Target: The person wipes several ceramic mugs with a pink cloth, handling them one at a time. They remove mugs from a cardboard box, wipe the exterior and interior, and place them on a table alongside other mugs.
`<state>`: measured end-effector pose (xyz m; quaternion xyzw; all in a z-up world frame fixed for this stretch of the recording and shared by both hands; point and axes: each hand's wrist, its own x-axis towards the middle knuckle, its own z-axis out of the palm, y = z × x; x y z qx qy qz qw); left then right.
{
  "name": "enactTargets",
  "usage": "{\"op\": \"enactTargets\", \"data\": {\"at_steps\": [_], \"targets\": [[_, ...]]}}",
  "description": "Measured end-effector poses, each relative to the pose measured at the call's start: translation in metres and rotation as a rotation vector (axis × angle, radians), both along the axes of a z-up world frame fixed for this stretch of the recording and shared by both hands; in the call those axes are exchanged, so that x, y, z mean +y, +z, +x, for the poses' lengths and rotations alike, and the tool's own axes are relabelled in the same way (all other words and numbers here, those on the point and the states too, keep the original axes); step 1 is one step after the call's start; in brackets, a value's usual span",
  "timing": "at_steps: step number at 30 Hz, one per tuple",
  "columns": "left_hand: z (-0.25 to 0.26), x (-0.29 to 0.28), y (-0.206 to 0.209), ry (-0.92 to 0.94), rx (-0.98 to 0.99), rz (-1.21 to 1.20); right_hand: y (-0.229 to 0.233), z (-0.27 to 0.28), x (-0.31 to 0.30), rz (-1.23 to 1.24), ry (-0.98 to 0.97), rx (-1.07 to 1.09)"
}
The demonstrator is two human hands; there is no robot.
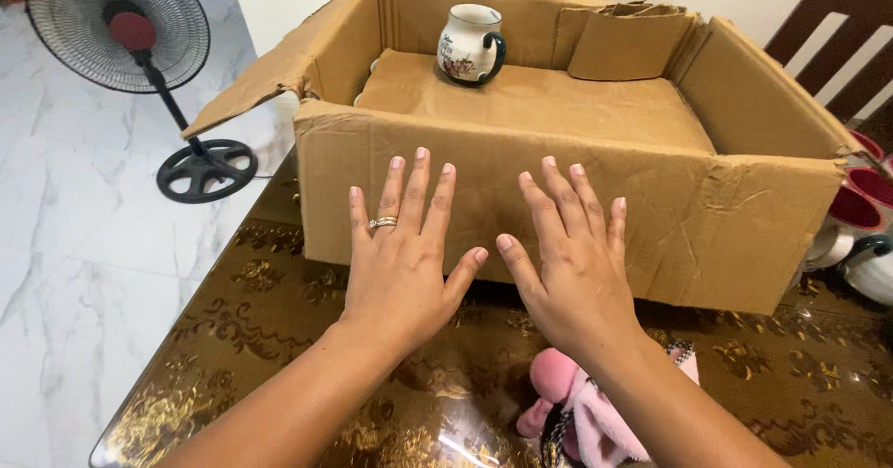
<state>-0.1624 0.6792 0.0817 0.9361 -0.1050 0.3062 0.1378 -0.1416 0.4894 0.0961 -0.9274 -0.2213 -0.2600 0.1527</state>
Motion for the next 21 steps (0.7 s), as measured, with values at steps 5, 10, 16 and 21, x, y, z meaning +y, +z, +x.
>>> {"op": "enactTargets", "data": {"at_steps": [5, 10, 16, 21], "targets": [[0.017, -0.005, 0.008, -0.029, -0.017, -0.002, 0.009, 0.011, -0.004, 0.004, -0.019, -0.023], [0.042, -0.011, 0.022, -0.057, -0.033, 0.008, 0.021, 0.033, -0.009, -0.005, -0.028, -0.063], [0.075, -0.015, 0.039, -0.058, -0.051, 0.023, 0.039, 0.066, -0.010, -0.032, -0.018, -0.077], [0.098, -0.015, 0.051, -0.052, -0.044, 0.049, 0.058, 0.091, -0.007, -0.034, -0.030, -0.021]]}}
